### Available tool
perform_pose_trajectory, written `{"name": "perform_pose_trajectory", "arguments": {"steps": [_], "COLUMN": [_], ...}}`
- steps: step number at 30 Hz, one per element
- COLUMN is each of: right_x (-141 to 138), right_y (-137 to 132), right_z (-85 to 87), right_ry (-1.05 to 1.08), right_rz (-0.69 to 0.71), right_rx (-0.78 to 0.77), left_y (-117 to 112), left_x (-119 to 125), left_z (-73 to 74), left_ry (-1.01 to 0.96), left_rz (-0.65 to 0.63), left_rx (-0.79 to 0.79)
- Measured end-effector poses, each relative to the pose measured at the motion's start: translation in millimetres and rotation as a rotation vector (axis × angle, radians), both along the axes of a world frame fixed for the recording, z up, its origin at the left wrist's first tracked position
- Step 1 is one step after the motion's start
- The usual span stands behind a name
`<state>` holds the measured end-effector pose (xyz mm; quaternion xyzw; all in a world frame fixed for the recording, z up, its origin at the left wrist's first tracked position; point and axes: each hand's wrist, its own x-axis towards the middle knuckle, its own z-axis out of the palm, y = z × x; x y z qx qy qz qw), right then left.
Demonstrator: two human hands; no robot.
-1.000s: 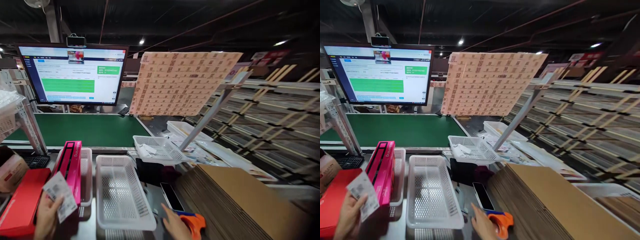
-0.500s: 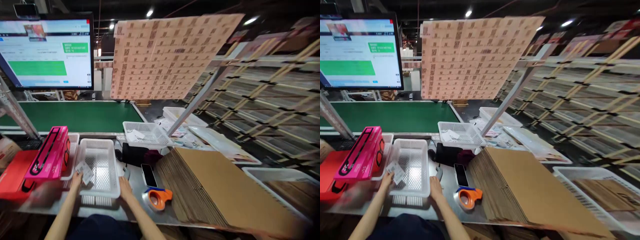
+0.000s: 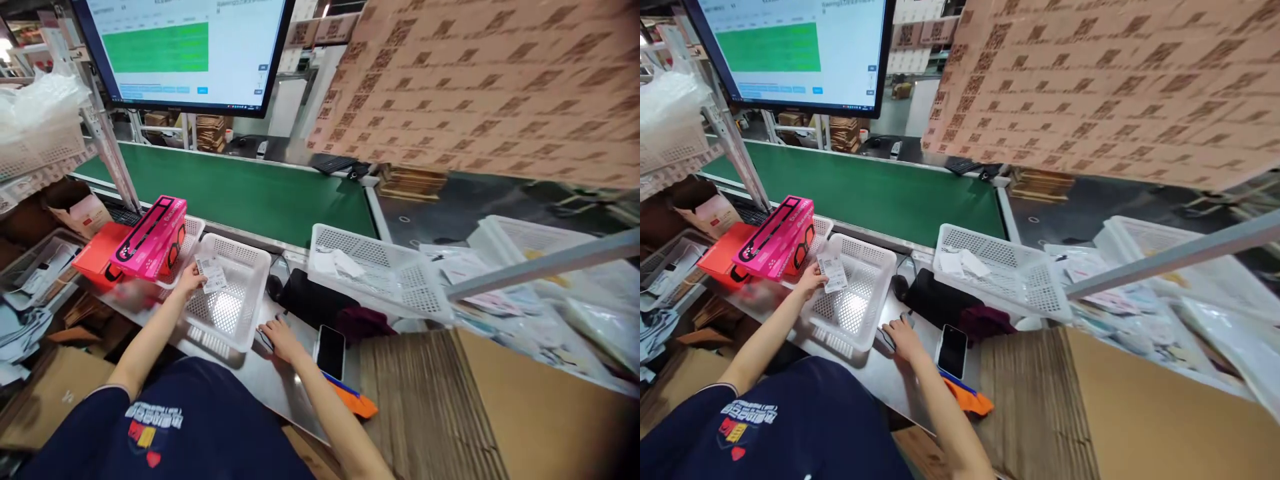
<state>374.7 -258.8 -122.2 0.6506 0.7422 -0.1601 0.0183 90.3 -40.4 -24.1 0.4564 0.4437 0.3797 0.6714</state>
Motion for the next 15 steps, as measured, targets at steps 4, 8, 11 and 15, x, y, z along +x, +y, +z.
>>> {"name": "perform_pose_trajectory", "arguments": {"steps": [4, 8, 11, 15], "right_x": [37, 54, 21, -57], "right_y": [0, 5, 10, 23], "right_z": [29.0, 69.2, 104.9, 144.3], "right_ry": [-0.004, 0.064, 0.168, 0.178], "right_rz": [-0.085, -0.197, -0.235, -0.269], "right_rx": [0.083, 0.139, 0.160, 0.086], "left_y": [14, 28, 30, 33], "left_x": [-3, 5, 20, 38], "left_z": [8.6, 12.9, 9.2, -1.0], "left_ry": [0.038, 0.067, 0.090, 0.145], "left_rz": [0.084, 0.142, 0.125, 0.073], "left_rx": [0.056, 0.152, 0.183, 0.188]}}
